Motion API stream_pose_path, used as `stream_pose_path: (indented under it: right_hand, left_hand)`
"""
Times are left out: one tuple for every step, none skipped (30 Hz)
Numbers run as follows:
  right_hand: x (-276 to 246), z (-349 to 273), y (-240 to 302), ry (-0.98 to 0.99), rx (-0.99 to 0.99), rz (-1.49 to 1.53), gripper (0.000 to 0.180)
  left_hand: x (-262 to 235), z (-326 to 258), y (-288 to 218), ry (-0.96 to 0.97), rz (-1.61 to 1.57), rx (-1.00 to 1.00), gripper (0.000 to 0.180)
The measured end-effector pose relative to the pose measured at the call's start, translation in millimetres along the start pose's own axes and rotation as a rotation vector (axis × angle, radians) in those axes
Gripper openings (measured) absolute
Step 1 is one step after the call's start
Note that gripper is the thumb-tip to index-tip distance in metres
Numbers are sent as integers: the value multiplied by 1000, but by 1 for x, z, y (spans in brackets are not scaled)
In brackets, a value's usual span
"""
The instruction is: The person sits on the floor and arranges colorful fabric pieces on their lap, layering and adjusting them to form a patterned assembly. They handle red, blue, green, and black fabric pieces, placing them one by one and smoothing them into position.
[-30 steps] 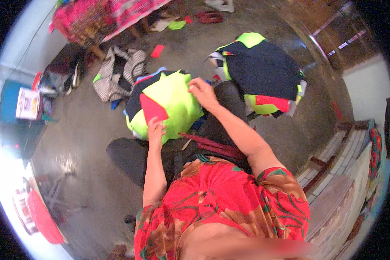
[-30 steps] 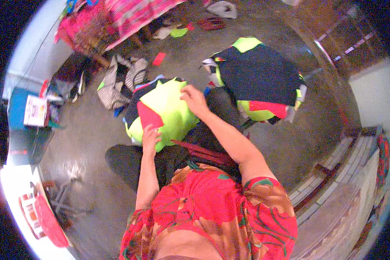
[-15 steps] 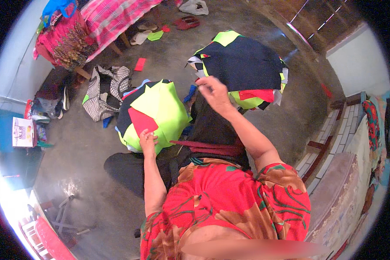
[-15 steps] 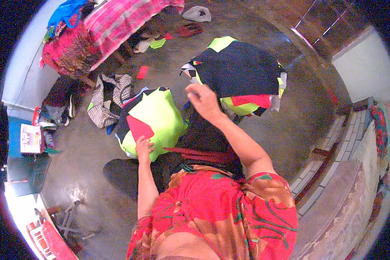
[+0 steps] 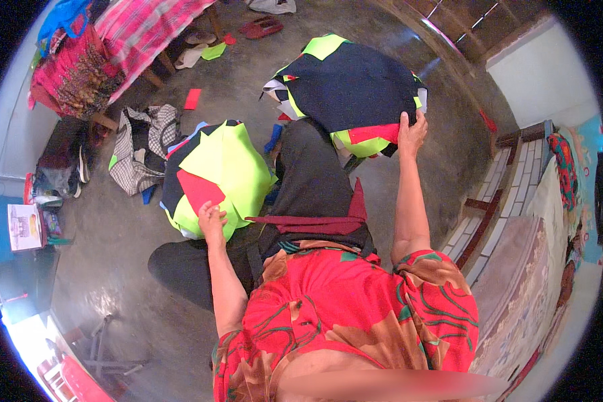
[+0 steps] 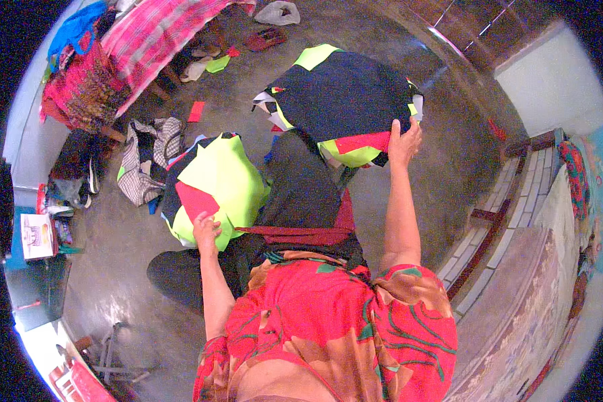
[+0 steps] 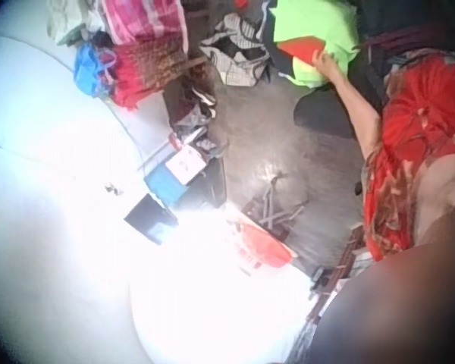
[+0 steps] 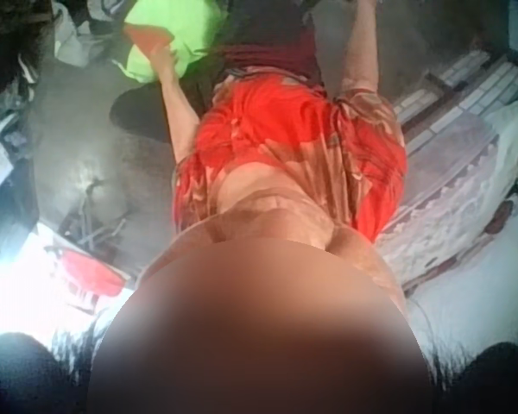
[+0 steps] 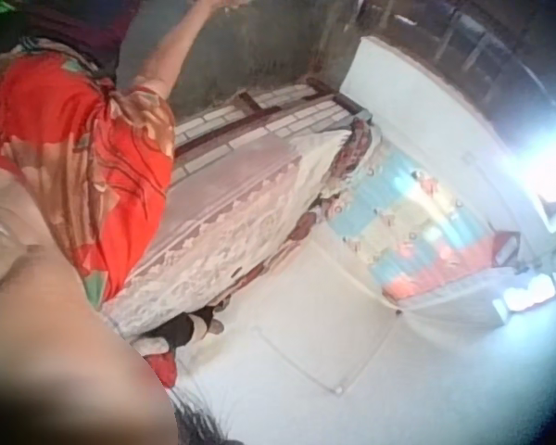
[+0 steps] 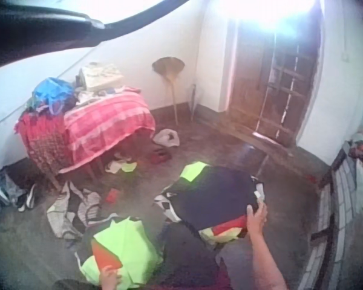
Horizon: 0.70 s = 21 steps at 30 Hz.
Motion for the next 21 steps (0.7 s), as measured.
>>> stream_pose_path:
  right_hand:
    - [6, 4, -9, 13, 20, 39, 50]
    - [13, 7, -17, 13, 54, 109, 50]
    - [22, 10, -28, 16, 89, 175, 50]
    - [27, 13, -31, 20, 123, 245, 49]
    - [33, 15, -35, 50, 224, 406, 48]
    - [36, 17, -35, 78, 327, 567, 47]
    - [39, 19, -36, 106, 429, 729, 46]
    - [39, 19, -37, 121, 481, 782, 44]
    - [40, 22, -40, 135, 530, 834, 42]
    - [41, 25, -44, 150, 580, 887, 41]
    - [42, 27, -46, 150, 568, 891, 39]
    - [45, 28, -52, 148, 556, 893, 36]
    - [47, 30, -58, 145, 544, 896, 34]
    - [47, 33, -65, 146, 530, 876, 33]
    - [47, 33, -63, 153, 519, 859, 31]
    - [45, 33, -62, 159, 507, 842, 29]
    - [43, 34, -61, 120, 440, 795, 26]
    - [38, 34, -56, 80, 374, 748, 23]
    - [31, 33, -49, 42, 308, 701, 20]
    - [23, 33, -40, -34, 195, 570, 21]
    - [8, 31, -21, -107, 84, 440, 22]
  left_hand:
    - [0, 1, 0, 5, 3, 4, 33]
    - [0, 2, 1, -1, -3, -1, 34]
    - [1, 3, 2, -8, -6, -10, 34]
    - [1, 3, 2, -18, -11, -17, 34]
    - [0, 2, 2, -15, -16, -15, 34]
    - [0, 1, 2, -12, -21, -12, 34]
    - [0, 1, 2, -9, -26, -8, 34]
    - [0, 1, 1, -5, -20, -5, 34]
    - [0, 1, 0, -2, -17, -3, 35]
    - [0, 1, 0, 2, -14, 0, 35]
    - [0, 1, 1, 1, -14, -1, 35]
    - [1, 1, 0, 3, -14, -3, 35]
    - [2, 0, -1, 6, -15, -5, 35]
    - [4, 0, -1, 7, -13, -5, 35]
    - [3, 0, -2, 3, -10, -2, 35]
    - [2, -1, -1, -1, -7, 0, 35]
    - [2, -1, -1, 0, -11, -1, 34]
    - [2, 0, -1, 2, -15, -2, 34]
    - [1, 0, -1, 3, -18, -2, 34]
    - [2, -1, -1, 7, -27, 6, 33]
    - [3, -4, -4, 8, -34, 15, 33]
Point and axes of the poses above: each hand's wrist, its own z-axis towards the middle knuckle, its own x-axis out of the palm, y = z × x, the point moved 2 cm from there along z, towards the middle knuckle, and after that the axes turned 8 degrees about -z, right-handed, at the moved point
